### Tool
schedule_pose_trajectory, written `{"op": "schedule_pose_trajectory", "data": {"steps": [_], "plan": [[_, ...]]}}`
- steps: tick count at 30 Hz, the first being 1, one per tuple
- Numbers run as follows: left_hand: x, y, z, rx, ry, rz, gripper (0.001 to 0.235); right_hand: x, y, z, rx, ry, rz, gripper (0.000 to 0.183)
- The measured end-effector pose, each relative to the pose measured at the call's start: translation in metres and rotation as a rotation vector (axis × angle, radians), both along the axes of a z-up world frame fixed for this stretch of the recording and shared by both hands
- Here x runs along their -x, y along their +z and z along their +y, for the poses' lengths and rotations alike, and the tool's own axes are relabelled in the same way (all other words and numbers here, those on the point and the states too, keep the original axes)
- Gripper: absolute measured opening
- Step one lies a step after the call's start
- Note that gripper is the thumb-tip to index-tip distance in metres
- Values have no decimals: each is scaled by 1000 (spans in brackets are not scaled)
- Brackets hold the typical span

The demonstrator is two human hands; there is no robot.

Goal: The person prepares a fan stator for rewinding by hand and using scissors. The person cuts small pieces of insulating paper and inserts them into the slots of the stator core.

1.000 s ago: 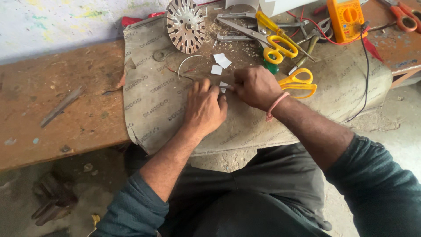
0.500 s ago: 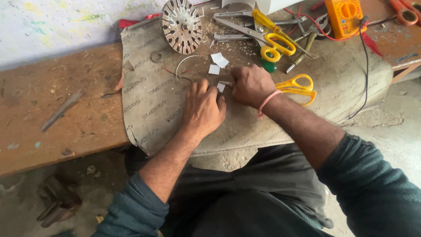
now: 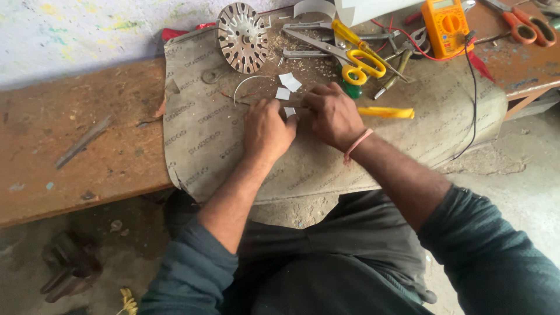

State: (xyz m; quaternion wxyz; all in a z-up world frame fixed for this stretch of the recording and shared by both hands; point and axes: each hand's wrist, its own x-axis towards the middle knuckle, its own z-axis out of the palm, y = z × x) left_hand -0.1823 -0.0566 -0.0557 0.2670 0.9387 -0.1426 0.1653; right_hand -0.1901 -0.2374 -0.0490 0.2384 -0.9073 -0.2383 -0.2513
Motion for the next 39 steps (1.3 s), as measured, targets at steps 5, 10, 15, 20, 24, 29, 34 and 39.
{"op": "schedule_pose_trajectory", "data": {"steps": [5,10,15,20,24,29,34,39], "plan": [[-7,-4,40,264,-349,-26,46,3,-8,5,31,72,-67,28],[-9,0,48,101,-464,-37,64,3,-11,10,56,30,-54,29],[-12,-1,42,-19,-431,24,68,-1,-4,11,112,56,40,25],[-10,1,38,-79,-408,2,65,-7,1,7,198,102,85,37],[-9,8,38,-146,-393,86,61,-5,3,4,250,135,89,42],[-8,7,38,-131,-422,25,61,4,4,-1,227,184,89,38],[-6,3,37,-63,-397,-8,54,4,9,-3,233,229,80,43],[-9,-1,29,14,-288,13,39,-5,7,-18,153,386,116,35]]}}
